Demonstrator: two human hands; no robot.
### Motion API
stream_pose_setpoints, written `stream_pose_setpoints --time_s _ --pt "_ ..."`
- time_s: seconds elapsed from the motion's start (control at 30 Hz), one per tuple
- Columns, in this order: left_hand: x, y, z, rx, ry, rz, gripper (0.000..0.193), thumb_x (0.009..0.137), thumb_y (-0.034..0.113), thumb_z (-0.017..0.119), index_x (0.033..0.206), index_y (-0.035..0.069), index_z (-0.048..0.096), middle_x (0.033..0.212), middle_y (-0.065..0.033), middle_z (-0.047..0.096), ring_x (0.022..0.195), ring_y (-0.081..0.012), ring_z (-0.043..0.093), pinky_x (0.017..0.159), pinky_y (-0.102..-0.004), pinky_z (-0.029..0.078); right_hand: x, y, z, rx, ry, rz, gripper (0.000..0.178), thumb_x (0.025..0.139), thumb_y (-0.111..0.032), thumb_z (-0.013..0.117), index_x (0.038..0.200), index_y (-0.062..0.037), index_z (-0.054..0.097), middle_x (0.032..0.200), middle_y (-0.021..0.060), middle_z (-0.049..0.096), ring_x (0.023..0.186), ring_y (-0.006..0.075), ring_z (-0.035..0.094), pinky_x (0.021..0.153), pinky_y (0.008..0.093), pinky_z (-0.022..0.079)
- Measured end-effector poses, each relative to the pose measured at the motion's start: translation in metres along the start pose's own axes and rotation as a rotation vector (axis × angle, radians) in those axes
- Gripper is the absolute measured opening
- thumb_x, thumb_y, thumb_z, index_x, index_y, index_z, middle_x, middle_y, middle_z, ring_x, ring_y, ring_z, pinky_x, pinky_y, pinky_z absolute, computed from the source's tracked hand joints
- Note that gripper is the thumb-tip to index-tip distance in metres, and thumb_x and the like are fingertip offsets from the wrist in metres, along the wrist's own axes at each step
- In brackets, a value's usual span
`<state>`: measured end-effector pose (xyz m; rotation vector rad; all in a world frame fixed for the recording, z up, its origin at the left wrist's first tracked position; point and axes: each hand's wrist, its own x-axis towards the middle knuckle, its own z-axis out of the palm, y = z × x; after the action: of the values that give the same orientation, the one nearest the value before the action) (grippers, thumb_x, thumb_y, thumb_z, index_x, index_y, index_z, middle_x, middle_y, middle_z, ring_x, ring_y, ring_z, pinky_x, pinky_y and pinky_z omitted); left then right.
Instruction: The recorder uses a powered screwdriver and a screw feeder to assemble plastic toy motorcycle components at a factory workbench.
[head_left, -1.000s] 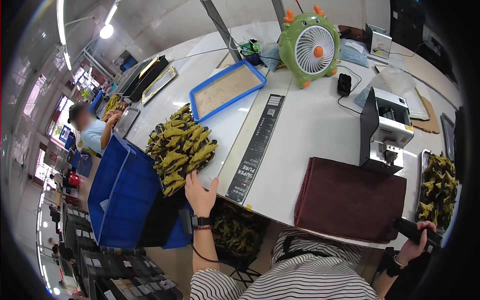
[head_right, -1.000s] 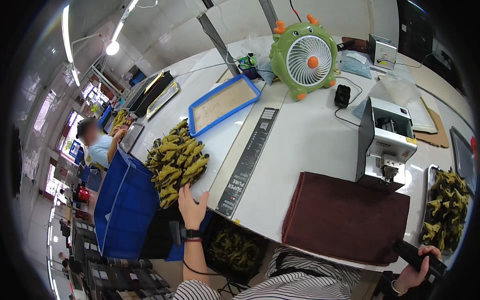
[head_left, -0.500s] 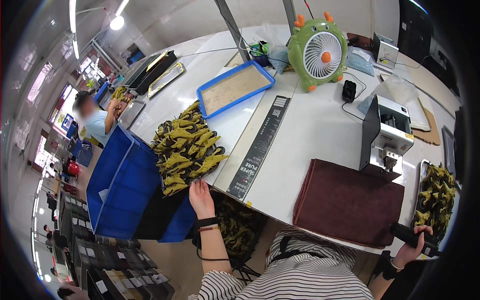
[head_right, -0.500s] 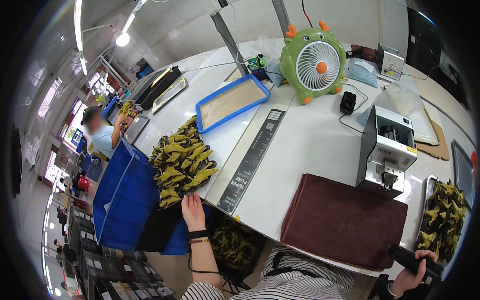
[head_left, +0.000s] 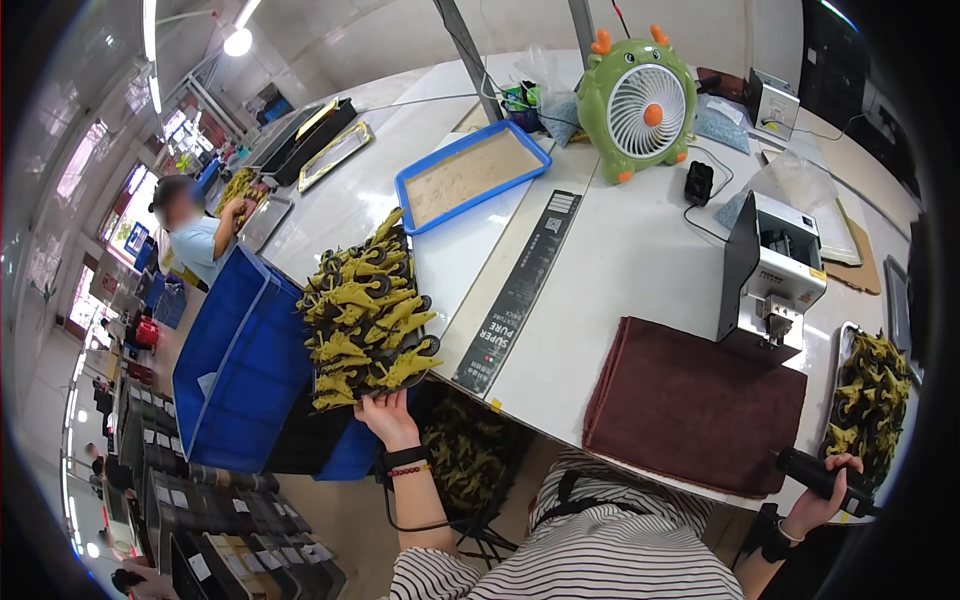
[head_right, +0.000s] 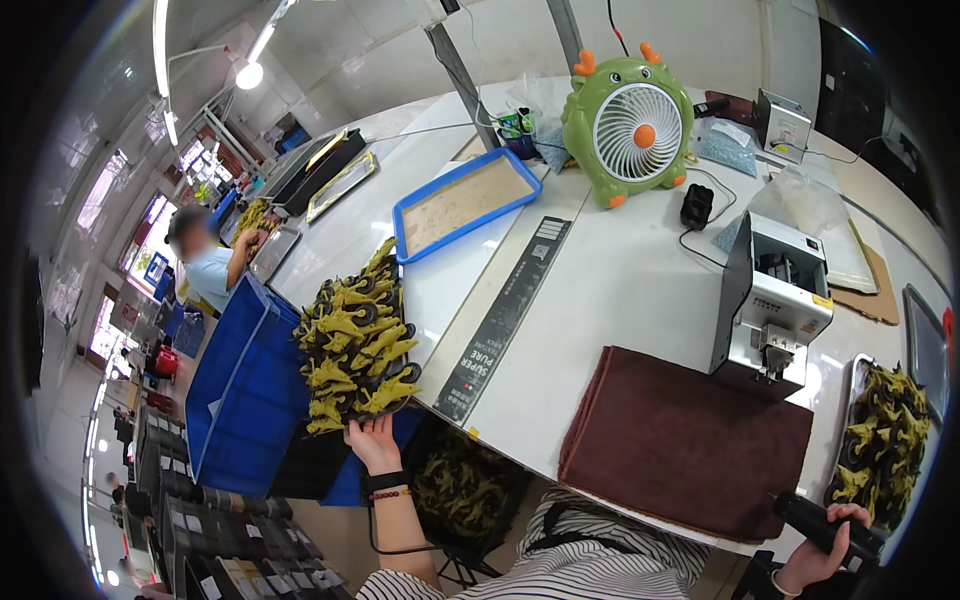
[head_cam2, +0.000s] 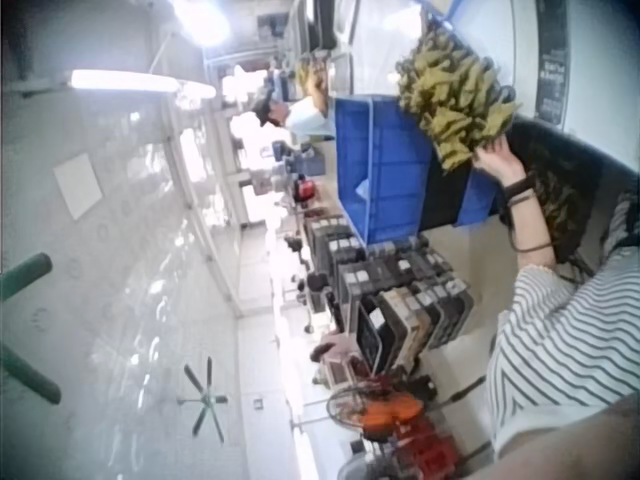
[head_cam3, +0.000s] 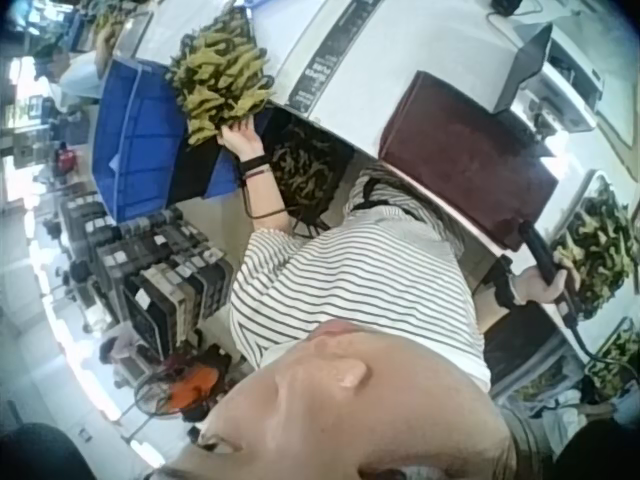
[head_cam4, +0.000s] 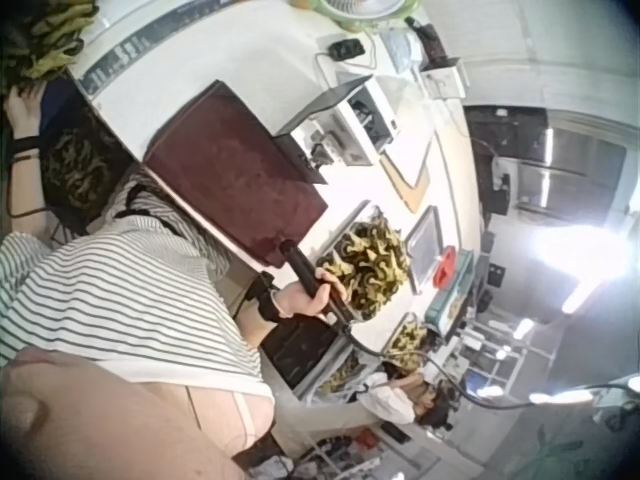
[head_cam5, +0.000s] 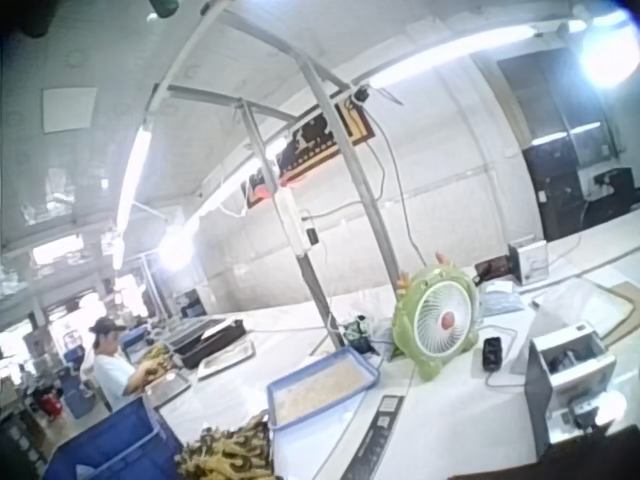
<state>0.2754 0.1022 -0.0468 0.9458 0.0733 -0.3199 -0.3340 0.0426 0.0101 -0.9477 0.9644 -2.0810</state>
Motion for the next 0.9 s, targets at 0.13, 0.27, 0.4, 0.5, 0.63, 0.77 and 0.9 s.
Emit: stream_pose_setpoints --time_s 0.13,0.27,0.4,0.5,0.63,0.77,0.9 --pt "-0.008 0.003 -0.007 0.005 0.101 0.074 0.03 0.095 0.028 0.032 0.119 0.011 0.04 0.113 -0.0149 0.048 0.103 -0.0265 0.05 0.088 -0.0459 0.044 0.001 -0.001 -0.001 0.019 0.003 0.017 0.025 0.081 -0.012 0.048 0.103 -0.001 0.043 0.089 0.0083 0.044 0.082 0.0172 0.041 0.081 0.0295 0.034" --pt "-0.009 0.013 -0.025 0.08 0.038 0.039 0.031 0.095 0.027 0.034 0.12 0.01 0.042 0.113 -0.0121 0.051 0.099 -0.0255 0.054 0.084 -0.0429 0.047 0.002 0.0 -0.004 0.042 0.006 0.031 0.025 0.081 -0.012 0.048 0.103 -0.0012 0.043 0.09 0.008 0.044 0.082 0.0171 0.041 0.08 0.0294 0.034" --pt "-0.016 0.027 -0.055 0.111 -0.044 0.024 0.032 0.094 0.027 0.037 0.119 0.008 0.047 0.113 -0.0088 0.056 0.101 -0.0244 0.056 0.084 -0.042 0.047 0.004 0.002 0.003 0.06 0.037 0.038 0.025 0.081 -0.013 0.048 0.102 -0.0015 0.043 0.089 0.0079 0.044 0.081 0.017 0.04 0.08 0.0294 0.033" --pt "-0.019 0.033 -0.073 0.069 -0.176 -0.024 0.025 0.095 0.022 0.035 0.113 0.009 0.046 0.107 -0.0052 0.057 0.096 -0.019 0.057 0.083 -0.0402 0.049 0.004 -0.001 0.001 0.063 0.021 0.018 0.024 0.081 -0.013 0.048 0.102 -0.0021 0.043 0.088 0.008 0.044 0.08 0.017 0.04 0.08 0.0298 0.033" --pt "-0.021 0.046 -0.09 0.151 -0.202 -0.104 0.027 0.095 0.024 0.038 0.115 0.009 0.047 0.111 -0.0061 0.056 0.099 -0.0208 0.057 0.083 -0.0394 0.049 0.008 0.001 0.005 0.044 0.022 0.02 0.025 0.08 -0.014 0.048 0.102 -0.0023 0.042 0.087 0.0081 0.044 0.079 0.0169 0.04 0.08 0.0298 0.033" --pt "-0.024 0.053 -0.093 0.228 -0.175 -0.155 0.032 0.094 0.025 0.041 0.118 0.005 0.046 0.111 -0.0081 0.057 0.098 -0.0228 0.059 0.08 -0.0388 0.051 0.006 0.001 0.005 0.046 0.031 0.012 0.026 0.08 -0.013 0.049 0.102 -0.0023 0.042 0.087 0.0083 0.044 0.079 0.0169 0.041 0.08 0.0299 0.033" --pt "-0.013 0.058 -0.096 0.234 -0.218 -0.316 0.033 0.093 0.022 0.042 0.119 0.003 0.046 0.111 -0.0099 0.058 0.094 -0.0231 0.06 0.079 -0.0356 0.051 0.004 -0.001 0.005 0.06 0.032 0.0 0.026 0.079 -0.011 0.049 0.102 -0.0016 0.042 0.088 0.0087 0.045 0.081 0.0168 0.042 0.078 0.0294 0.035"
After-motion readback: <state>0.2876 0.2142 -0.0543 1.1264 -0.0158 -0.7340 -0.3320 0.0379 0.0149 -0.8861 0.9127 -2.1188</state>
